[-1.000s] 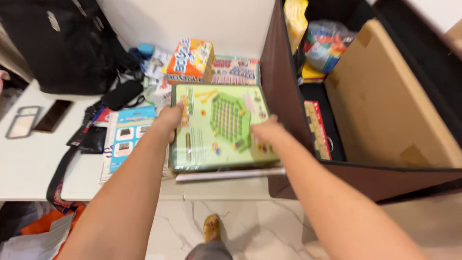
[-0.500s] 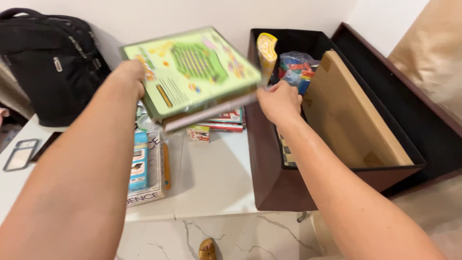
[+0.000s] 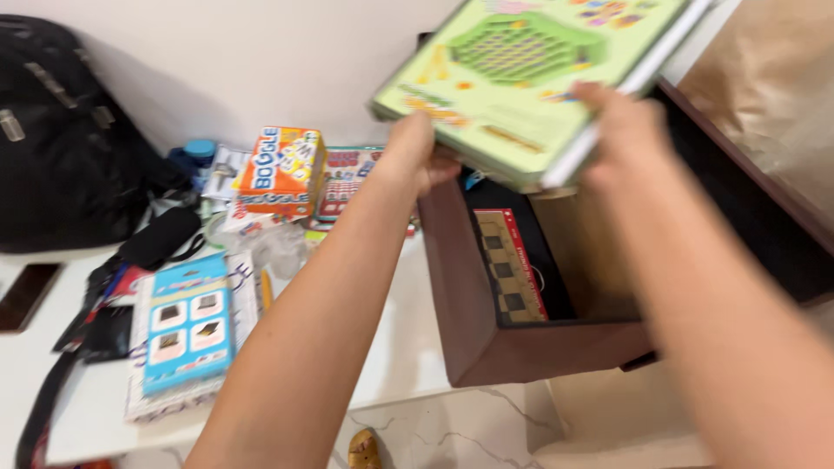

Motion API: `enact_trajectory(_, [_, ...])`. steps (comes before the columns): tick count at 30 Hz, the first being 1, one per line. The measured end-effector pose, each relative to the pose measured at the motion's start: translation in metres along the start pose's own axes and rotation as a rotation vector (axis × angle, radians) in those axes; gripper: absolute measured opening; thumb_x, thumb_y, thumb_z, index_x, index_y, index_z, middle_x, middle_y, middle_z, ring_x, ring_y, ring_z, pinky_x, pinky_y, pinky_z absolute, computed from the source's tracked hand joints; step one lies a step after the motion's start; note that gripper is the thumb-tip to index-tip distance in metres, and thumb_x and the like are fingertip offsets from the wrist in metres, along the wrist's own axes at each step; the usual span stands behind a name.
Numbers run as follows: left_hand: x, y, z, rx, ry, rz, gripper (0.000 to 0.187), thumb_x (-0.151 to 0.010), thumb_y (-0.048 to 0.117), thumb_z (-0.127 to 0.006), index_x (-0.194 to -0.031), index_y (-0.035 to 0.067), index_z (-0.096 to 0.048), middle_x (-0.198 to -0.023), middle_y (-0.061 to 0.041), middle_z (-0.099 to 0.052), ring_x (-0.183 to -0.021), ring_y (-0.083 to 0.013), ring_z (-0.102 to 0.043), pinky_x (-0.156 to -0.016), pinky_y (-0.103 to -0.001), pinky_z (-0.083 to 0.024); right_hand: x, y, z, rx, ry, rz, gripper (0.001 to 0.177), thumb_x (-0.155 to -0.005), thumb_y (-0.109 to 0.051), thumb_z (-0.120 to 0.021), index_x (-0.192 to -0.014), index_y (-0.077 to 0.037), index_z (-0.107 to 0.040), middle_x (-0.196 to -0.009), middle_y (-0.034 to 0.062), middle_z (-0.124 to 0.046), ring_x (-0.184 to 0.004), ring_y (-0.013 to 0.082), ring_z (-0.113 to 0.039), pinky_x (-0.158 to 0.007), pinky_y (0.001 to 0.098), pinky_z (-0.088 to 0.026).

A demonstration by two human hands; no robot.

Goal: The person places various board games and a folded cloth into a storage bench. They arrange the items one by one, including games like Sequence, Boggle, and a chess set, then close the bench lid.

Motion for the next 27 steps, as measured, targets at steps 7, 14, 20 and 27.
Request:
enact_trajectory(7, [-0.030,-0.071,0.069,-0.104,0.122,0.161,0.041,-0.092,0.040,-0.061,-0.123,0.013,-0.058,-0.099,-0.007,-0.061,-0.084,-0.0267,-0.065,-0.070,-0.045,-0.055,-0.044,-0.082,0.108,0.936,0.137,-0.016,0.048,-0.093,-0.012,-0.071,-0.132,0.010,-0.055,-0.120,0.0274,-0.070,-0.099,0.0360,-0.076,-0.088,0.0522,-0.059])
enact_trajectory(14, [-0.052,-0.133,0.109,-0.153,0.100,0.289,0.032,-0.093,0.034,-0.059,-0.112,0.009,-0.059,-0.098,-0.005,-0.060,-0.083,-0.0237,-0.063,-0.075,-0.044,-0.055,-0.107,0.013,0.176,1.357,0.081,-0.156,0.074,-0.076,-0.015,-0.085,-0.139,0.006,-0.053,-0.111,0.0323,-0.074,-0.089,0.0408,-0.076,-0.078,0.0505,-0.063])
enact_trajectory(20, [-0.077,-0.164,0.151,-0.221,0.171,0.371,0.036,-0.092,0.034,-0.061,-0.121,0.011,-0.061,-0.105,-0.006,-0.060,-0.087,-0.0236,-0.062,-0.075,-0.042,-0.053,-0.134,0.090,0.224,1.849,0.049,-0.209,0.070,-0.069,-0.037,-0.091,-0.127,-0.004,-0.071,-0.112,0.0245,-0.076,-0.104,0.0370,-0.073,-0.096,0.0441,-0.056])
enact_trajectory(27, [-0.123,-0.241,0.232,-0.079,0.334,0.422,0.037,-0.090,0.027,-0.064,-0.123,0.009,-0.059,-0.107,-0.008,-0.063,-0.087,-0.0239,-0.062,-0.074,-0.041,-0.052,-0.114,0.131,0.235,2.002,-0.082,-0.522,0.071,-0.063,-0.035,-0.094,-0.120,0.005,-0.076,-0.116,0.0260,-0.075,-0.110,0.0357,-0.074,-0.099,0.0393,-0.057])
Point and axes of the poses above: each hand's wrist, its own x-axis away from the middle knuckle, its own z-axis out of the back of the hand, y = z × x, the point moved 7 cm from there along -x, towards the middle knuckle
